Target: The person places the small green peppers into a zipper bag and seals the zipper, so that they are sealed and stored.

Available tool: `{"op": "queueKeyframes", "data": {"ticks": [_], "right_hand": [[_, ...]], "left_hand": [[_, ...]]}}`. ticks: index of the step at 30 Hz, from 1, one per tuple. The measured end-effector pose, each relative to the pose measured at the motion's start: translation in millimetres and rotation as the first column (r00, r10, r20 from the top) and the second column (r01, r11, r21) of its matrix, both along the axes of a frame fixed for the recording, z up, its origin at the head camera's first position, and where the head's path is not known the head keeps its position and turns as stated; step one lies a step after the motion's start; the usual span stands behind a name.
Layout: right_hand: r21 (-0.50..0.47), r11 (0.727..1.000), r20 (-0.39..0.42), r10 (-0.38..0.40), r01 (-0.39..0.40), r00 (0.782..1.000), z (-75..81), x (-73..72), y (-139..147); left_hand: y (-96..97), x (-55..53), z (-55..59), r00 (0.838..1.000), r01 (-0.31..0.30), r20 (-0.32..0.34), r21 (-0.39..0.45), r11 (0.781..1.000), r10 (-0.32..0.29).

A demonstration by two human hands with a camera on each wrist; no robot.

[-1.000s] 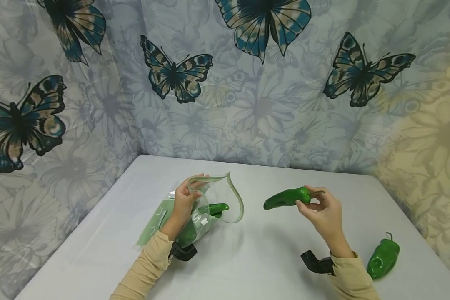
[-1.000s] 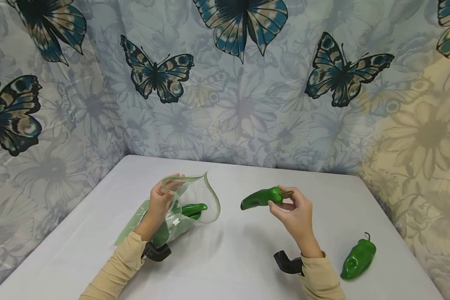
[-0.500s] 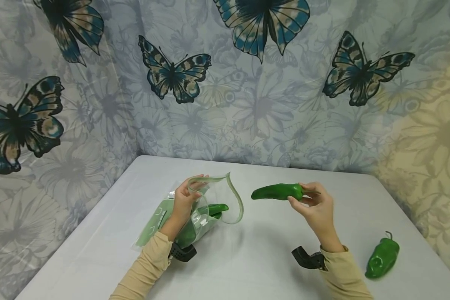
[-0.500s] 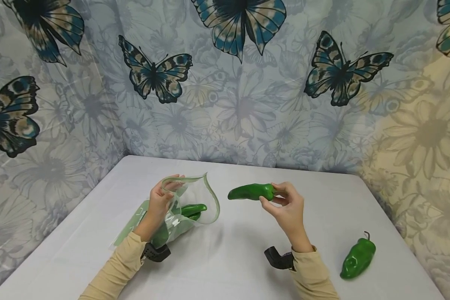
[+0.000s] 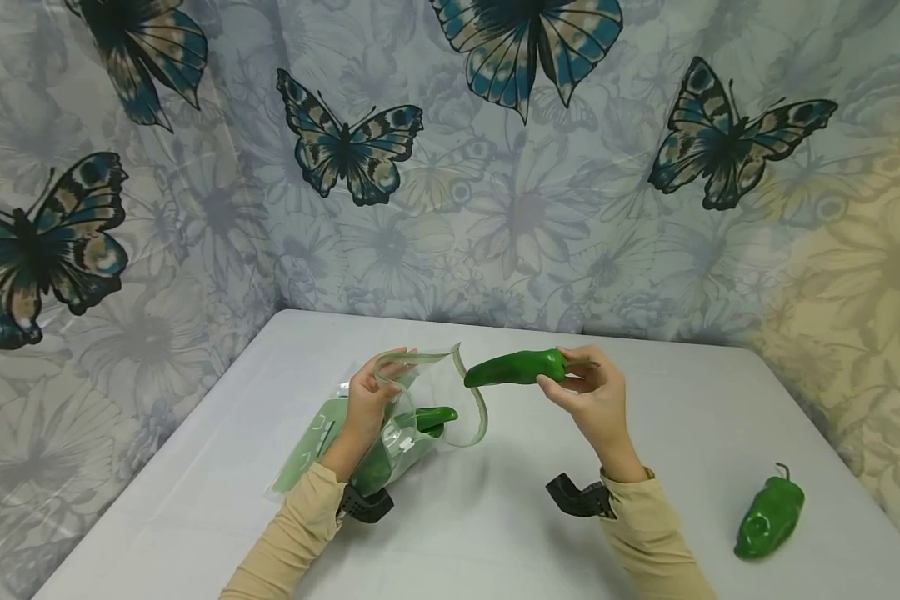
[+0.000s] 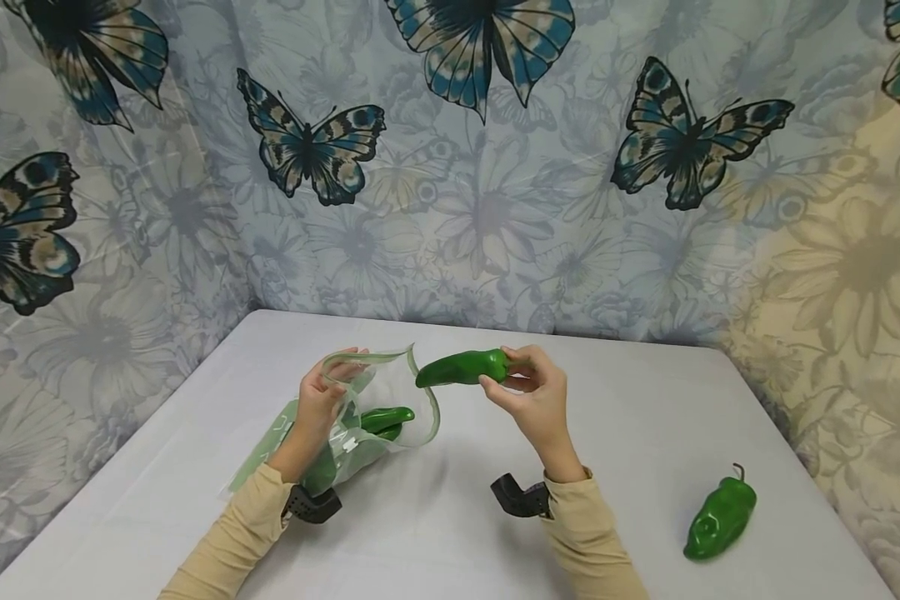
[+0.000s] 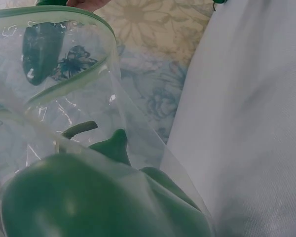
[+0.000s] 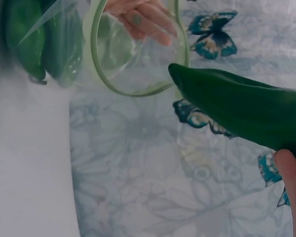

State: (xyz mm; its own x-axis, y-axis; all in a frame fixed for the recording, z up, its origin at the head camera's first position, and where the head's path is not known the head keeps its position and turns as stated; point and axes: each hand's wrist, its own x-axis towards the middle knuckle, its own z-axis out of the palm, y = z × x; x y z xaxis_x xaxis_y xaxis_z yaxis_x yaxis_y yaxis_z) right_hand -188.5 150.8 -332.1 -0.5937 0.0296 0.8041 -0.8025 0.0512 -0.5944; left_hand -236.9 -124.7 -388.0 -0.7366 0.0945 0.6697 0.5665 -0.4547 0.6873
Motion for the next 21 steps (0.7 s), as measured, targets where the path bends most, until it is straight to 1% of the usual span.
{"op": "queueKeyframes", "data": {"ticks": [6, 10, 14, 18, 21], "right_hand": [[-0.029, 0.999, 0.049, 0.033, -0.032, 0.998, 1.4, -0.8, -8], [-0.001, 1.0, 0.067, 0.023, -0.023, 0.998, 3.7, -1.7, -16], [0.066, 0.998, 0.086, 0.008, -0.014, 0.996, 4.4, -1.4, -26], [0.155, 0.987, 0.067, 0.021, -0.031, 0.998, 7.1, 6.1, -39], [0.201, 0.978, 0.065, 0.034, -0.047, 0.997, 7.1, 12.5, -47]], "left_hand": [[0.7, 1.4, -1.6, 1.0, 0.003, 0.008, -0.018, 1.0, -0.003], [1.0, 2.1, 0.4, 1.0, 0.008, 0.008, -0.015, 1.0, -0.008], [1.7, 2.9, 1.4, 1.0, 0.008, 0.008, -0.011, 1.0, -0.007], [1.8, 4.6, 1.4, 1.0, 0.011, 0.011, -0.018, 1.0, -0.011], [1.4, 5.9, 0.5, 1.0, 0.012, 0.01, -0.02, 1.0, -0.012]]}}
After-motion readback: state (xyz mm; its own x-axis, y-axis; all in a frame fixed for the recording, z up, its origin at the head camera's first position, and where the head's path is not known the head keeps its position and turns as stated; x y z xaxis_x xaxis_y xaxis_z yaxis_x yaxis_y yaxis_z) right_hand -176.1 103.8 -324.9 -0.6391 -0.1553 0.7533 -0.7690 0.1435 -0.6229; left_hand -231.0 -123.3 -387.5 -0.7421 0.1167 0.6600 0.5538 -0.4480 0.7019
